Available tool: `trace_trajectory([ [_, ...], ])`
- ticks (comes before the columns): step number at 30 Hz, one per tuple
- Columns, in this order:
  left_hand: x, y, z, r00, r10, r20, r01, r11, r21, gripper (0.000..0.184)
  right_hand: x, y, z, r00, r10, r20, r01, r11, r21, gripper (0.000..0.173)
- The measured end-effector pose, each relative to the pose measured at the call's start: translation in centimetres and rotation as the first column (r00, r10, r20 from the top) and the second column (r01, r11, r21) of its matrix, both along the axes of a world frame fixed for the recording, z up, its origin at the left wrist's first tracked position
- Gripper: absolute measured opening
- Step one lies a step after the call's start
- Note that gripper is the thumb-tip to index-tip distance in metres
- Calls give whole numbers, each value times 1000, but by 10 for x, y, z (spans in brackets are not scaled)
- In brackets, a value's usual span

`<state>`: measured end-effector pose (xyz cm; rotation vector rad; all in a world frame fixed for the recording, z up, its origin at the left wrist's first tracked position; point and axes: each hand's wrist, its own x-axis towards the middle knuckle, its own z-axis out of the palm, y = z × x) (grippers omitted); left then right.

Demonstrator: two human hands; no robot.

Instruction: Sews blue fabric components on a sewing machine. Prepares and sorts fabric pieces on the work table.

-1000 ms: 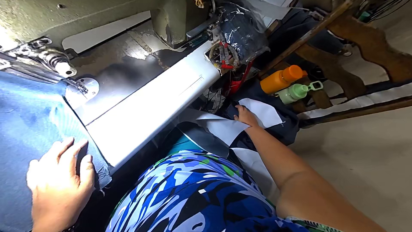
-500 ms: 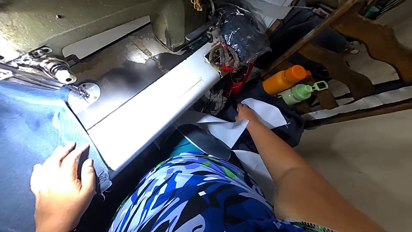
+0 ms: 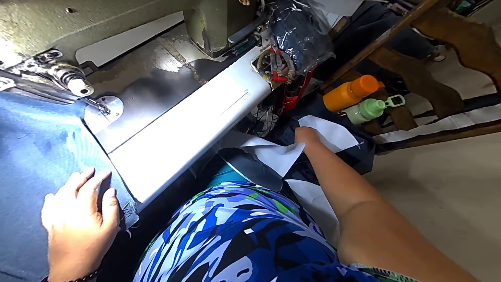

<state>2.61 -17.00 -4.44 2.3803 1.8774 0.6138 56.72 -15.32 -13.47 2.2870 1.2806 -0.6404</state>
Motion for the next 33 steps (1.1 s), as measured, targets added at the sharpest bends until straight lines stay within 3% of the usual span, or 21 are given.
trace_trajectory([
  [8,0,1,0,1000,-12,5,12,1000,8,52,9,-4,-7,991,-3,-135,48,941,334,46],
  [10,0,1,0,1000,-12,2,12,1000,9,52,8,-8,-12,975,106,-198,-18,916,401,36],
  [12,0,0,0,1000,-10,5,10,1000,5,52,4,-14,-18,936,230,-267,-140,938,318,25],
  [14,-1,1,-1,1000,-8,5,8,1000,0,53,-5,-23,-20,939,226,-259,-183,967,179,33],
  [19,-1,1,-2,1000,-5,19,5,1000,-5,53,-7,-30,-14,970,-83,-227,120,980,155,74],
  [23,-3,2,-3,1000,-11,11,11,1000,1,54,7,-32,-28,933,-138,-333,258,900,351,82],
  [27,0,1,-1,1000,-8,20,8,1000,6,53,14,-30,-31,933,-67,-354,237,855,462,69],
  [33,-1,1,-2,1000,-8,13,8,1000,10,53,11,-22,-25,988,52,-146,-1,945,327,39],
])
